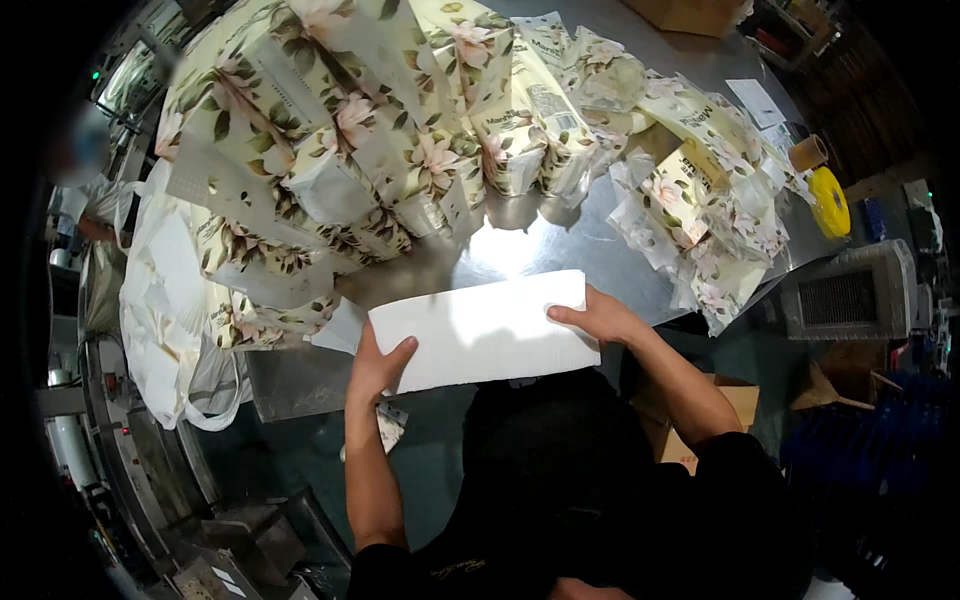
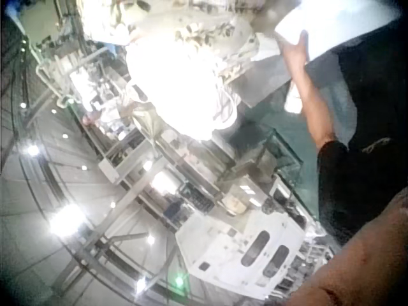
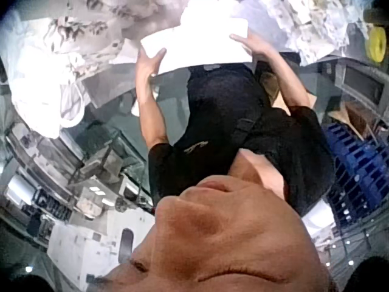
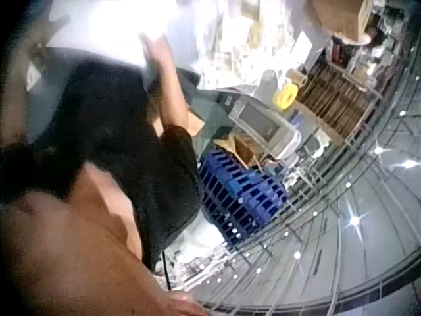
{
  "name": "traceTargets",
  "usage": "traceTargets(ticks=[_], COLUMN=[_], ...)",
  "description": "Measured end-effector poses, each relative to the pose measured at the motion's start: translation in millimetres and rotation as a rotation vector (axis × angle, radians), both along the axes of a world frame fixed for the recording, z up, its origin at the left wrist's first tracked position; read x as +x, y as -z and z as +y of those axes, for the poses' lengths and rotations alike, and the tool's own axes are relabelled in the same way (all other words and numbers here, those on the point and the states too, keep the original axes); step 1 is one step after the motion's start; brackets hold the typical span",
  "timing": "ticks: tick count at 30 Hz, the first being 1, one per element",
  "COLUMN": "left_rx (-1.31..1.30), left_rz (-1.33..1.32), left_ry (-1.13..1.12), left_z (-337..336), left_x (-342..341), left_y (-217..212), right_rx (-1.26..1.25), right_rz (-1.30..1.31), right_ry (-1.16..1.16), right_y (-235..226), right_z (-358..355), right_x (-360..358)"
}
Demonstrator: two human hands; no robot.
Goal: The person places a stack of paper onto a conveyor belt and then wraps other stacks into floral-patterned packaging by hand on a metal table.
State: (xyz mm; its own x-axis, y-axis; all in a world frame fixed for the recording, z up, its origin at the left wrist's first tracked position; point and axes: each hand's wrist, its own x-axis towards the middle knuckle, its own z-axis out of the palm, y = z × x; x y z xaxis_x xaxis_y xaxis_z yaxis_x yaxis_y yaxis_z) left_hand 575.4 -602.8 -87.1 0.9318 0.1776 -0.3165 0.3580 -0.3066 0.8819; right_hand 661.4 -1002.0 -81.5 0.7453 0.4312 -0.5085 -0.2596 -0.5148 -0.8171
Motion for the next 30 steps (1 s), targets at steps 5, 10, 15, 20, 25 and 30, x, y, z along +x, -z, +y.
traceTargets(ticks=[5, 10, 15, 20, 25, 30], left_rx=[-0.082, -0.102, -0.162, -0.117, -0.037, -0.085], left_rz=[0.012, 0.037, 0.007, -0.014, -0.017, -0.056], left_ry=[-0.045, -0.022, -0.054, -0.035, -0.1, -0.122], left_z=[3, -11, -25, -16, -38, -41], left_x=[-4, -2, -5, -5, -10, 7], left_y=[-4, -8, -15, -3, -28, -23], right_rx=[0.029, 0.127, 0.148, 0.21, 0.296, 0.389], right_rz=[0.0, -0.025, -0.087, -0.076, 0.011, 0.019], right_ry=[0.062, 0.032, 0.026, -0.001, -0.041, -0.088], right_y=[14, -1, 6, 9, 13, 51], right_z=[-17, -2, -9, -11, -19, -29], right_x=[-4, -4, -6, -11, -7, -3])
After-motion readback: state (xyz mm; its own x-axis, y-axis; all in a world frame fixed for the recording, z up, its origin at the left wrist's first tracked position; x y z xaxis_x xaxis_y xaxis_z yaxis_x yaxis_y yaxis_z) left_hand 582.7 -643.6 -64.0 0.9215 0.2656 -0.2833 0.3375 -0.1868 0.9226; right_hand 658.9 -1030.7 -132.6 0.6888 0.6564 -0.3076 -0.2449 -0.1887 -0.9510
